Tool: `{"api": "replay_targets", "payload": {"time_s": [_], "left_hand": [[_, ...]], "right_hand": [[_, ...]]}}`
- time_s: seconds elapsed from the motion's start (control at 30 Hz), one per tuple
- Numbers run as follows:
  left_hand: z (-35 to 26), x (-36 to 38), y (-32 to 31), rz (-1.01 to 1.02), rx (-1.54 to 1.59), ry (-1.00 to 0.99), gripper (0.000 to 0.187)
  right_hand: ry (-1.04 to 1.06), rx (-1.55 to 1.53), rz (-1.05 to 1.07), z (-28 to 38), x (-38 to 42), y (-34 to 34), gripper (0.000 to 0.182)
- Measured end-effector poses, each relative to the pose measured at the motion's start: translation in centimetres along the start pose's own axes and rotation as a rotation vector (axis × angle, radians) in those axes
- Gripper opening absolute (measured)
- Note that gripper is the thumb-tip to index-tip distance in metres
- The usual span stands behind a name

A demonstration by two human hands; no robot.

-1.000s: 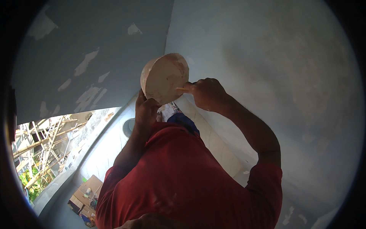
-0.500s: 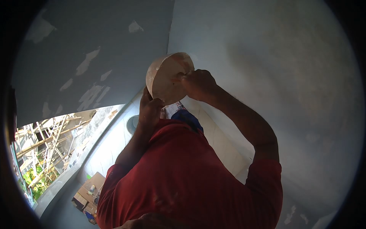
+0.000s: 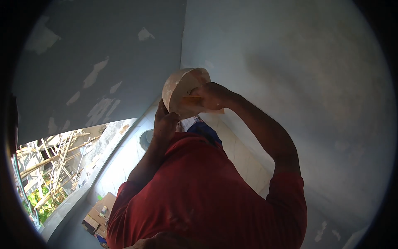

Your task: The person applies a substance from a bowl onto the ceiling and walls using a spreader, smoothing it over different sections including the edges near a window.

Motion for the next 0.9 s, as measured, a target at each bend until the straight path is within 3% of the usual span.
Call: {"api": "replay_targets", "payload": {"time_s": [0.03, 0.1, 0.13, 0.2, 0.33, 0.4, 0.43, 0.5, 0.53, 0.6, 0.63, 0.8, 0.9], "left_hand": [[-0.1, 0.0, 0.0, 0.013, 0.001, -0.013, 0.079], [-0.6, 0.3, -0.5, 0.045, 0.046, -0.008, 0.079], [-0.8, 0.6, -0.8, 0.064, 0.09, 0.008, 0.079], [-0.8, 0.8, -0.1, 0.073, 0.036, -0.012, 0.078], [-2.8, 1.1, -1.2, 0.071, -0.01, -0.05, 0.078], [-2.8, 0.6, -0.4, 0.067, -0.074, -0.049, 0.079], [-2.7, 0.3, 0.0, 0.058, -0.099, -0.046, 0.083], [-2.6, 0.0, 0.7, 0.048, -0.132, -0.031, 0.088], [-2.4, -0.3, 0.7, 0.058, -0.121, -0.04, 0.088], [-2.5, -0.4, 0.2, 0.07, -0.111, -0.045, 0.088], [-3.1, -0.3, -0.4, 0.068, -0.106, -0.051, 0.087], [-2.2, -0.1, -0.3, 0.071, 0.053, 0.001, 0.084], [-0.5, -0.1, 0.6, 0.03, 0.027, -0.043, 0.077]], "right_hand": [[-0.005, 0.01, -0.014, -1.3, -0.2, 0.2, 0.036], [0.084, -0.379, 0.021, -4.0, 0.1, -0.2, 0.036], [0.088, -0.377, 0.01, -5.1, 0.8, -0.5, 0.036], [0.149, -0.905, 0.031, -7.0, 2.1, -1.1, 0.042], [0.204, -1.032, -0.109, -6.8, 5.2, 0.5, 0.039], [-0.087, -0.436, -0.283, -5.2, 5.9, 2.1, 0.037], [-0.085, -0.443, -0.277, -3.8, 6.1, 2.6, 0.037], [-0.119, 0.121, -0.423, -1.1, 6.1, 3.6, 0.031], [-0.12, 0.113, -0.421, -0.8, 5.5, 3.0, 0.031], [-0.023, 0.526, -0.459, 0.8, 4.4, 2.1, 0.033], [-0.113, 0.622, -0.342, 1.7, 3.6, 1.7, 0.036], [-0.038, 0.544, -0.243, 3.4, 2.7, -0.8, 0.04], [-0.021, 0.431, -0.161, 3.6, 2.1, -1.1, 0.033]]}}
Point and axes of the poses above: each hand's wrist, its own x-axis away from the middle knuckle, its own y-axis out of the back of the hand, z = x × y, the point moved 3 cm from there along -x, towards the middle knuckle, and after that the axes turned 7 degrees about z, right-handed, at the moved point
